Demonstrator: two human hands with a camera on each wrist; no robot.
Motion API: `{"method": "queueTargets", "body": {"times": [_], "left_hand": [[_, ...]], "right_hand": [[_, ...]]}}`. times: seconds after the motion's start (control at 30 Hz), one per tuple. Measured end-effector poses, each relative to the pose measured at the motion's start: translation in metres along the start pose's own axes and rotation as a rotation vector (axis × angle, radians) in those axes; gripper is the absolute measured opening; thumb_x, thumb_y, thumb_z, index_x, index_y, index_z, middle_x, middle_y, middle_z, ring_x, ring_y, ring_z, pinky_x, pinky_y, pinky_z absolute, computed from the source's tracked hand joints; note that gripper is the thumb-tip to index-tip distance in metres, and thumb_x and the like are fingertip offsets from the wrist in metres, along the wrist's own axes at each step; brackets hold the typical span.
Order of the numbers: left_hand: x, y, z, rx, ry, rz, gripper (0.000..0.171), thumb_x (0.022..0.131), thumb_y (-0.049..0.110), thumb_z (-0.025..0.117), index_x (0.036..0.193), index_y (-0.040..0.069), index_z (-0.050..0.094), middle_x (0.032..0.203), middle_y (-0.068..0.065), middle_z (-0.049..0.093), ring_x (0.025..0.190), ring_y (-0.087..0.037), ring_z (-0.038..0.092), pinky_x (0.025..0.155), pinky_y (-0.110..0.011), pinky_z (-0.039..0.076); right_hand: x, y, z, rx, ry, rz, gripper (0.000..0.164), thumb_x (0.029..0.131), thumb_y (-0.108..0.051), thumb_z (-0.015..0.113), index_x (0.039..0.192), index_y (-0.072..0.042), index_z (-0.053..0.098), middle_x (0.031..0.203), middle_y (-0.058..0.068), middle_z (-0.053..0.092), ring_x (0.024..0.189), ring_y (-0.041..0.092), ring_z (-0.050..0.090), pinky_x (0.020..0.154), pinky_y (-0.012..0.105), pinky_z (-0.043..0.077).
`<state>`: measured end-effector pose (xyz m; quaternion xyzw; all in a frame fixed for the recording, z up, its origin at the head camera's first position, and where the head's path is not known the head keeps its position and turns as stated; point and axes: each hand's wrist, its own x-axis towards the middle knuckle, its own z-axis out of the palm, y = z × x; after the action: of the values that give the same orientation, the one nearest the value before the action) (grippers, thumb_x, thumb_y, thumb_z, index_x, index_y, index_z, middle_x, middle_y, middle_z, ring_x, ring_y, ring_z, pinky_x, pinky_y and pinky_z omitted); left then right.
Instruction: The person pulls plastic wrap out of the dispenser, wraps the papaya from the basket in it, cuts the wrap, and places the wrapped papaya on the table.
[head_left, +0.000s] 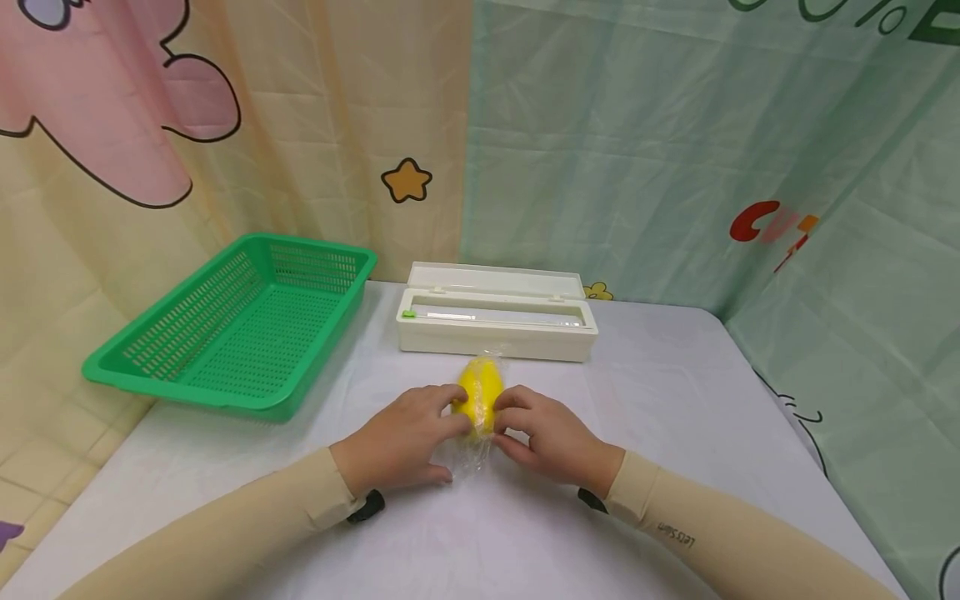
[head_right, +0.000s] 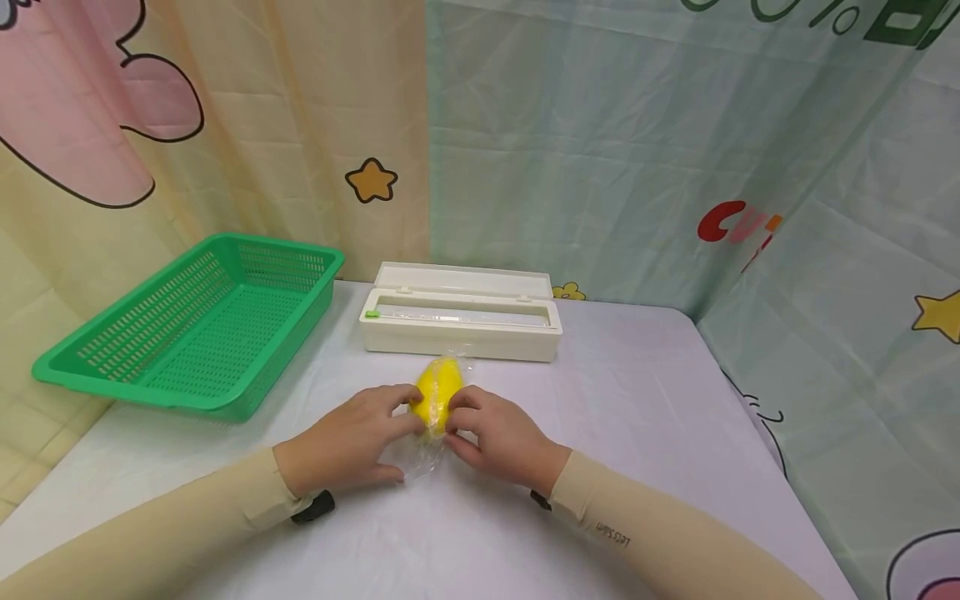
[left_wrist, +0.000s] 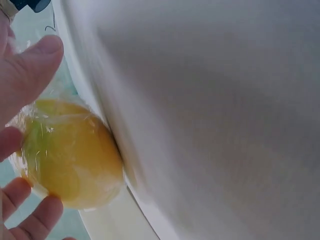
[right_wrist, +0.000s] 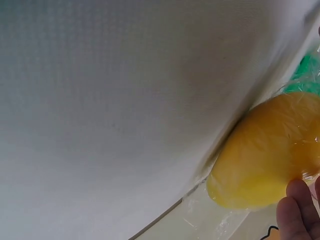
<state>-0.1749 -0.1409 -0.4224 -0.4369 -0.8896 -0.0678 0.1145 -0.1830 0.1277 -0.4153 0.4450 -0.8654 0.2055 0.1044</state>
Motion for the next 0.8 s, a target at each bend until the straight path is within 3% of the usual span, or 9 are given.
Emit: {"method": "queueTargets", "body": {"times": [0.27,0.43,0.57,0.8], "left_hand": [[0.0065,0.0065,0.0027,0.074,0.040,-0.026,0.047,0.078,0.043,0.092,0.113,0.022,0.069,0.137,-0.011,0.059,0.113,-0.029,0.066,0.102,-0.046,0.055],[0.0085,0.0084,0.0008,0.108,0.103,0.007,0.022,0.084,0.031,0.083,0.101,0.021,0.072,0.137,-0.011,0.061,0.087,-0.020,0.068,0.082,-0.034,0.060],[0.0095,0.0088,-0.0010,0.112,0.139,0.042,0.010,0.089,0.029,0.081,0.091,0.022,0.074,0.131,-0.009,0.067,0.074,-0.016,0.066,0.066,-0.028,0.056],[0.0108,0.0073,-0.0023,0.046,0.179,0.018,0.007,0.092,0.022,0.078,0.086,0.021,0.075,0.121,-0.007,0.071,0.054,-0.013,0.056,0.054,-0.023,0.048]], "right_hand": [[0.0009,-0.0031,-0.0014,0.068,0.023,0.051,0.008,0.096,-0.019,0.078,0.093,-0.018,0.070,0.113,-0.002,0.068,0.099,0.012,0.067,0.088,0.028,0.061],[0.0005,-0.0026,-0.0004,0.067,0.033,0.048,0.008,0.096,-0.018,0.077,0.094,-0.018,0.069,0.113,-0.001,0.069,0.098,0.013,0.068,0.088,0.028,0.061],[0.0008,-0.0019,-0.0009,0.054,0.013,0.036,0.011,0.094,-0.018,0.079,0.098,-0.017,0.068,0.115,-0.001,0.069,0.101,0.013,0.068,0.090,0.029,0.061],[0.0026,-0.0014,0.0016,-0.058,-0.036,-0.031,0.046,0.080,-0.041,0.092,0.107,-0.015,0.066,0.118,-0.002,0.065,0.107,0.014,0.063,0.090,0.028,0.058]]}}
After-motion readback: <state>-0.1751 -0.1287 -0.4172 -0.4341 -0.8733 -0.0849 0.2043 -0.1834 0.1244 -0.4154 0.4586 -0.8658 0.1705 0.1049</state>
